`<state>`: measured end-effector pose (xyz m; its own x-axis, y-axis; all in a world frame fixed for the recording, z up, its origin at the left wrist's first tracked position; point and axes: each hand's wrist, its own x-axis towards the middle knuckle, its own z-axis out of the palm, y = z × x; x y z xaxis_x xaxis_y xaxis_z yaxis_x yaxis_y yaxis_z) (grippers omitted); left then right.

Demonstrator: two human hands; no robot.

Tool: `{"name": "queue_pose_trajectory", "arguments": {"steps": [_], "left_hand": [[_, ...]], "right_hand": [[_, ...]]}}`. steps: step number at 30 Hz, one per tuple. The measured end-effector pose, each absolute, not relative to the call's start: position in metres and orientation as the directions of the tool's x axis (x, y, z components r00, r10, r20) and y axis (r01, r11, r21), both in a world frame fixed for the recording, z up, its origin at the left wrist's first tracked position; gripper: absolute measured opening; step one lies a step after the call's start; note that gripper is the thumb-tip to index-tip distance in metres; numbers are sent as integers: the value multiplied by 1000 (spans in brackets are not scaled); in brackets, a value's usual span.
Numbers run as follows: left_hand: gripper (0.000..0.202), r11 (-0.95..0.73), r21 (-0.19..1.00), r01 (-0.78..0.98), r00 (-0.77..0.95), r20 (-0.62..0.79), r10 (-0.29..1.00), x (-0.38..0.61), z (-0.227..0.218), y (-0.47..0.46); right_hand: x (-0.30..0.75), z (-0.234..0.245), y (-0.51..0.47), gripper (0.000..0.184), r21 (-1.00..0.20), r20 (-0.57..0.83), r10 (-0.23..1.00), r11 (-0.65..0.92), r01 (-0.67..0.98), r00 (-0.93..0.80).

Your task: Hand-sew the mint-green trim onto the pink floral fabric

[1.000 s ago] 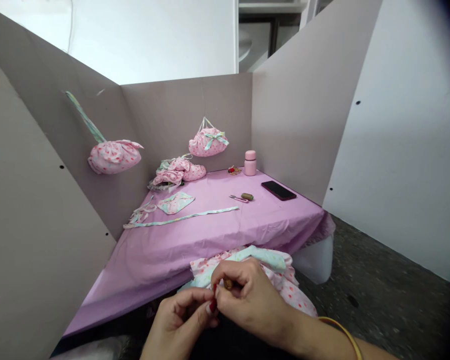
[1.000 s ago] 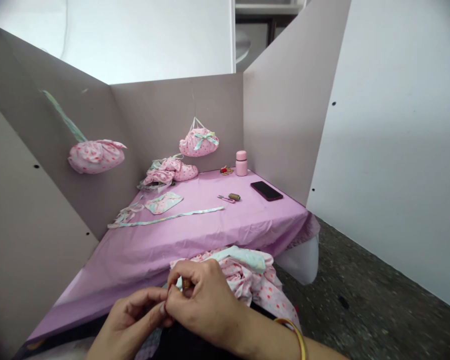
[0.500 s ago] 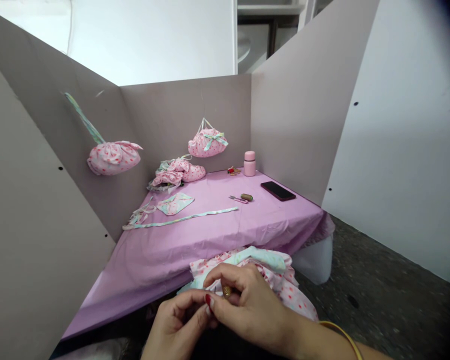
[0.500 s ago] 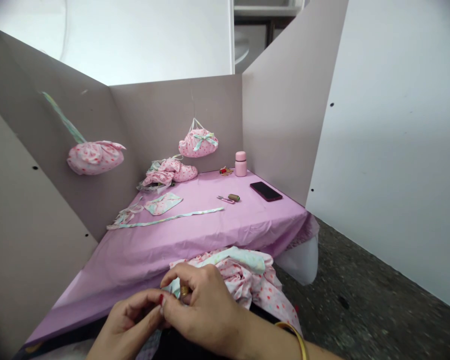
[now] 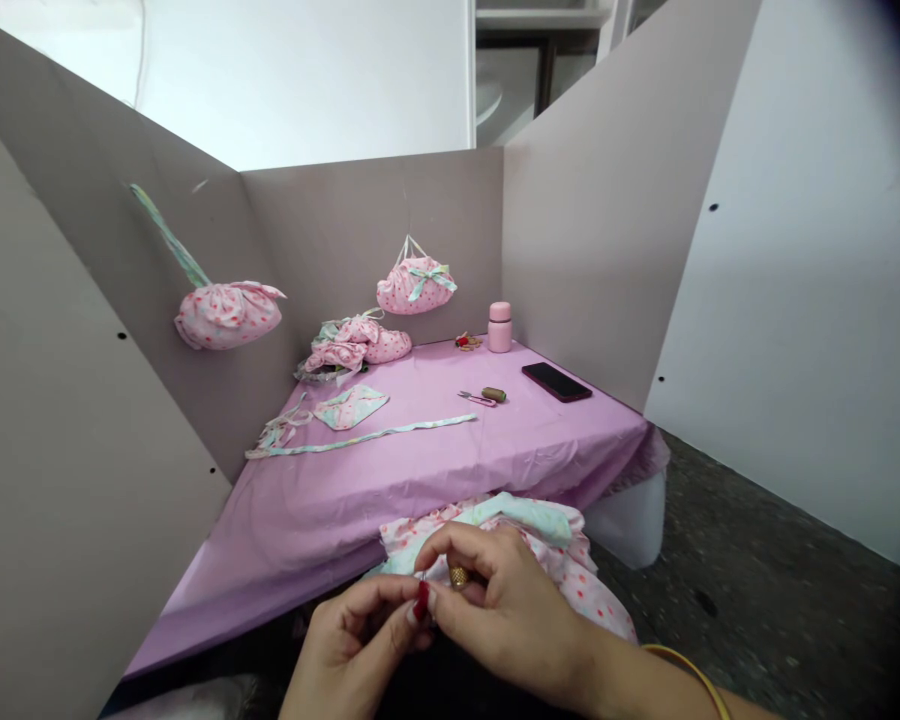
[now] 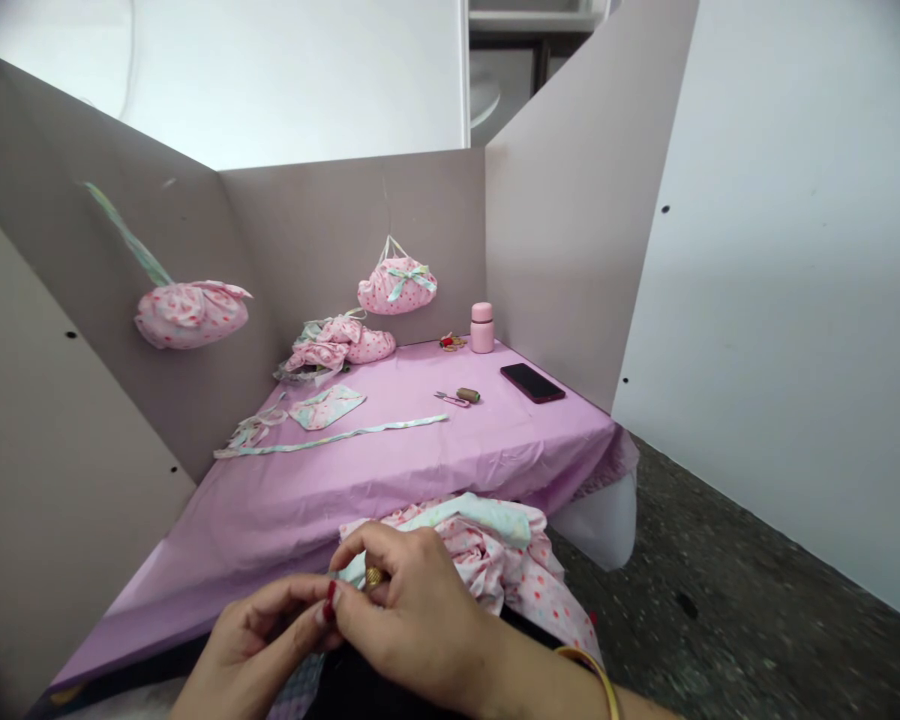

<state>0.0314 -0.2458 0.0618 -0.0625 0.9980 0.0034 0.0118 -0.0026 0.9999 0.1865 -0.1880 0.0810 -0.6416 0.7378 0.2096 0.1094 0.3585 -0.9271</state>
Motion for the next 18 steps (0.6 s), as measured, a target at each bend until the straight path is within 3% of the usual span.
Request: {"name": "queue_pose_trajectory", "arguments": {"steps": [10, 18], "left_hand": [[12, -4, 1000, 14, -60, 5, 998, 32, 61, -246], [13, -24, 990, 141, -66, 33, 997, 33, 62, -246]], "right_hand": [[185, 81, -185, 18, -891, 278, 739, 437, 123, -614], [184, 78, -184, 19, -933, 248, 756, 354, 59, -605]]}}
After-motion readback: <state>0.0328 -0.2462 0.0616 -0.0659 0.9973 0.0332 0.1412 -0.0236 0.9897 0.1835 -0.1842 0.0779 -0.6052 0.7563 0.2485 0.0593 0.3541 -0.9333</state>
